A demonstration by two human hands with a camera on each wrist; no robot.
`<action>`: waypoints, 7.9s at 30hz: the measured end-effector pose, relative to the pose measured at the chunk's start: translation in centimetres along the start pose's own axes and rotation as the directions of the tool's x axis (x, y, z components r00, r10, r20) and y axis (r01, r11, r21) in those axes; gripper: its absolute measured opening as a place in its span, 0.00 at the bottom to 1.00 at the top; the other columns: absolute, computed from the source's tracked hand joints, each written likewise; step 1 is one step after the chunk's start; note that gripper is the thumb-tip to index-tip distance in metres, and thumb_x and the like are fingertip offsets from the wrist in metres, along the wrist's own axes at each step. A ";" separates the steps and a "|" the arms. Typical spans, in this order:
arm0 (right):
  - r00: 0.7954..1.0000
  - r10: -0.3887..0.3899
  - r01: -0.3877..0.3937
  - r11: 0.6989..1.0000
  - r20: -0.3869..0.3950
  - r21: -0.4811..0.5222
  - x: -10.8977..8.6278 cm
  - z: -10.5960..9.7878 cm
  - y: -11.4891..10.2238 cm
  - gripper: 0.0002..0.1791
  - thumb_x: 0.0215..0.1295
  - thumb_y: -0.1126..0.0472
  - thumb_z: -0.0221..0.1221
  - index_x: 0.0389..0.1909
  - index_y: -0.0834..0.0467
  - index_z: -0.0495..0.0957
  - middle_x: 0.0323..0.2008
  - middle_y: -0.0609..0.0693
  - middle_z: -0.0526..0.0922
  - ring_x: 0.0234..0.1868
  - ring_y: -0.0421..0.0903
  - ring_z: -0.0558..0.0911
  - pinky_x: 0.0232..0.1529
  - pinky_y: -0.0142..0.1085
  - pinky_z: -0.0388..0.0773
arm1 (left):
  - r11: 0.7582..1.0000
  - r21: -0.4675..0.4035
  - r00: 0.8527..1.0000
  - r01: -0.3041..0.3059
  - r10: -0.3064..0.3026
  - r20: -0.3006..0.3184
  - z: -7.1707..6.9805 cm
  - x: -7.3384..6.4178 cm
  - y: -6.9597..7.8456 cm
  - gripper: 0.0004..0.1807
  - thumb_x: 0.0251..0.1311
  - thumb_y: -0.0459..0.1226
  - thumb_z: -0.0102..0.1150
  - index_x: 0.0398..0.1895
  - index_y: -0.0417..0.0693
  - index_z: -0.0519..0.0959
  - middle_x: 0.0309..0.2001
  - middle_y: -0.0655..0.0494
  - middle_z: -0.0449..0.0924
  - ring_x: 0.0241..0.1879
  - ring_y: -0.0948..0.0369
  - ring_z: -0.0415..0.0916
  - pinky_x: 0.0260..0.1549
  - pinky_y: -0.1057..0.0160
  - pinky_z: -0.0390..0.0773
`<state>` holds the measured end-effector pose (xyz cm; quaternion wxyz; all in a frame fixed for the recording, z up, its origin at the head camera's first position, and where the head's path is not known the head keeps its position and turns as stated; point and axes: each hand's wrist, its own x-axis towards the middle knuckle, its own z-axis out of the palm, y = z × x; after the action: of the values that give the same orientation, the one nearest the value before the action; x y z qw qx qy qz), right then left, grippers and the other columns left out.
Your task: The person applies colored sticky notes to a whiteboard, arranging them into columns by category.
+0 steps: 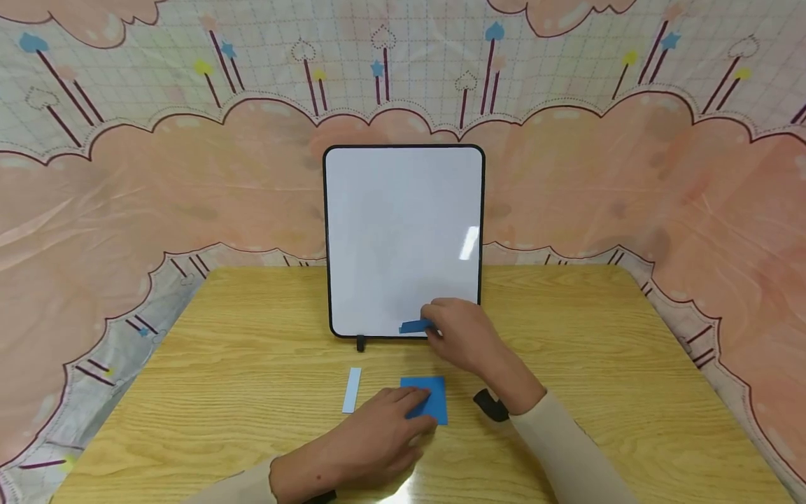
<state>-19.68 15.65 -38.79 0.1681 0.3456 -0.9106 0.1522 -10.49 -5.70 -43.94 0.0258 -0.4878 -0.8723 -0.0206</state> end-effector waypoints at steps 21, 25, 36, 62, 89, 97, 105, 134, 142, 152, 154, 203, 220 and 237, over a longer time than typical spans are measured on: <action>0.979 0.028 -0.028 1.000 -0.202 0.005 1.1 -1.2 0.4 0.11 0.54 0.73 0.76 0.36 0.59 0.88 0.36 0.49 0.86 0.38 0.49 0.84 0.41 0.42 0.85 | 1.000 -0.019 1.000 0.019 -0.019 0.013 0.2 0.0 0.5 0.16 0.73 0.49 0.64 0.60 0.61 0.82 0.69 0.48 0.76 0.71 0.53 0.73 0.65 0.54 0.77; 0.964 0.035 -0.029 0.999 -0.263 0.025 1.4 -1.3 0.5 0.11 0.52 0.75 0.76 0.35 0.60 0.87 0.36 0.50 0.86 0.37 0.49 0.83 0.41 0.42 0.83 | 1.000 -0.021 1.000 0.017 -0.017 0.015 0.2 -0.1 0.5 0.17 0.73 0.49 0.64 0.61 0.60 0.82 0.70 0.48 0.75 0.71 0.53 0.72 0.65 0.53 0.77; 0.909 0.041 -0.046 0.999 -0.416 -0.002 2.2 -1.5 0.4 0.10 0.51 0.77 0.75 0.33 0.64 0.88 0.37 0.55 0.84 0.38 0.55 0.82 0.44 0.47 0.80 | 1.000 -0.018 1.000 0.018 -0.018 0.022 0.2 -0.2 0.5 0.18 0.74 0.49 0.63 0.62 0.60 0.82 0.71 0.48 0.75 0.71 0.52 0.72 0.65 0.53 0.77; 0.759 0.101 -0.132 0.991 -0.643 -0.001 4.8 -1.3 1.7 0.09 0.60 0.76 0.69 0.41 0.67 0.89 0.44 0.63 0.85 0.48 0.63 0.83 0.54 0.55 0.79 | 1.000 -0.008 0.999 0.015 -0.014 0.030 -0.4 -0.1 0.0 0.17 0.74 0.49 0.62 0.62 0.61 0.81 0.71 0.48 0.75 0.71 0.52 0.73 0.65 0.53 0.77; 0.668 0.142 -0.151 0.987 -0.731 0.054 6.8 -0.3 3.2 0.09 0.66 0.74 0.65 0.44 0.68 0.90 0.45 0.63 0.84 0.51 0.62 0.82 0.57 0.55 0.77 | 1.000 -0.004 0.999 0.027 -0.027 0.024 0.0 0.1 0.4 0.16 0.74 0.49 0.62 0.61 0.60 0.82 0.71 0.47 0.75 0.70 0.51 0.73 0.65 0.53 0.78; 0.647 0.158 -0.164 0.984 -0.746 0.066 7.2 -0.1 3.2 0.10 0.67 0.74 0.64 0.45 0.68 0.90 0.46 0.64 0.84 0.52 0.62 0.82 0.58 0.56 0.76 | 1.000 -0.014 1.000 0.024 -0.024 0.021 0.0 -0.1 0.6 0.16 0.74 0.49 0.62 0.60 0.60 0.82 0.71 0.47 0.75 0.70 0.52 0.73 0.65 0.53 0.78; 0.634 0.196 -0.185 0.978 -0.748 0.100 7.8 -0.2 3.6 0.10 0.68 0.73 0.64 0.47 0.68 0.90 0.47 0.63 0.83 0.55 0.61 0.81 0.61 0.54 0.75 | 1.000 0.000 1.000 0.025 -0.025 0.006 -0.1 0.2 0.7 0.17 0.73 0.49 0.63 0.61 0.59 0.82 0.70 0.47 0.76 0.70 0.52 0.74 0.64 0.54 0.78; 0.636 0.214 -0.239 0.968 -0.741 0.074 7.8 0.5 4.3 0.10 0.69 0.72 0.63 0.47 0.67 0.90 0.48 0.63 0.83 0.54 0.61 0.81 0.61 0.52 0.76 | 1.000 -0.003 1.000 0.026 -0.026 0.015 0.2 0.2 0.7 0.17 0.74 0.50 0.62 0.61 0.60 0.82 0.71 0.48 0.75 0.71 0.53 0.73 0.65 0.55 0.77; 0.645 0.218 -0.249 0.966 -0.733 0.068 7.9 0.8 4.6 0.10 0.70 0.71 0.63 0.47 0.67 0.90 0.47 0.63 0.83 0.54 0.61 0.81 0.61 0.53 0.76 | 1.000 0.003 1.000 0.029 -0.029 0.011 0.1 0.3 0.7 0.17 0.74 0.49 0.63 0.62 0.60 0.82 0.70 0.48 0.76 0.71 0.53 0.73 0.65 0.55 0.77; 0.673 0.231 -0.258 0.964 -0.703 0.069 7.8 1.1 4.5 0.11 0.67 0.70 0.66 0.48 0.68 0.90 0.49 0.62 0.84 0.55 0.61 0.82 0.63 0.53 0.76 | 1.000 -0.011 0.999 0.028 -0.027 0.019 0.0 0.3 0.6 0.18 0.75 0.49 0.62 0.63 0.60 0.81 0.71 0.48 0.75 0.71 0.53 0.72 0.66 0.54 0.77; 0.687 0.226 -0.258 0.964 -0.691 0.059 7.7 1.2 4.5 0.13 0.65 0.70 0.67 0.49 0.68 0.89 0.51 0.63 0.84 0.57 0.61 0.81 0.64 0.53 0.76 | 1.000 -0.006 1.000 0.024 -0.024 0.015 0.0 0.3 0.6 0.17 0.74 0.49 0.62 0.62 0.60 0.82 0.71 0.48 0.75 0.71 0.53 0.73 0.65 0.54 0.77; 0.868 0.163 -0.264 0.951 -0.469 -0.159 4.3 1.3 5.3 0.39 0.68 0.48 0.70 0.72 0.66 0.74 0.77 0.64 0.67 0.78 0.64 0.65 0.79 0.57 0.59 | 0.996 -0.085 0.998 -0.001 0.006 0.064 -1.0 0.9 -1.5 0.20 0.76 0.56 0.58 0.64 0.65 0.83 0.69 0.57 0.77 0.70 0.59 0.74 0.69 0.54 0.72; 0.871 0.129 -0.245 0.950 -0.474 -0.192 4.4 1.5 5.5 0.37 0.69 0.49 0.69 0.71 0.67 0.75 0.76 0.65 0.68 0.77 0.65 0.66 0.80 0.54 0.60 | 0.998 -0.058 0.899 0.029 -0.052 -0.434 -4.8 3.3 -7.8 0.20 0.72 0.44 0.66 0.63 0.49 0.82 0.61 0.56 0.81 0.66 0.56 0.75 0.68 0.53 0.73; 0.870 0.097 -0.219 0.954 -0.483 -0.203 4.2 1.5 5.9 0.36 0.69 0.51 0.69 0.71 0.69 0.75 0.75 0.66 0.69 0.77 0.65 0.66 0.80 0.53 0.59 | 0.974 0.164 0.845 0.153 -0.043 -0.533 -8.3 8.8 -11.3 0.27 0.74 0.49 0.60 0.71 0.47 0.78 0.70 0.52 0.78 0.78 0.53 0.64 0.74 0.51 0.65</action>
<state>-27.00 16.85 -39.31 0.4118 0.1982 -0.8802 0.1277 -24.52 -4.68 -35.18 0.3114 -0.4128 -0.8533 -0.0666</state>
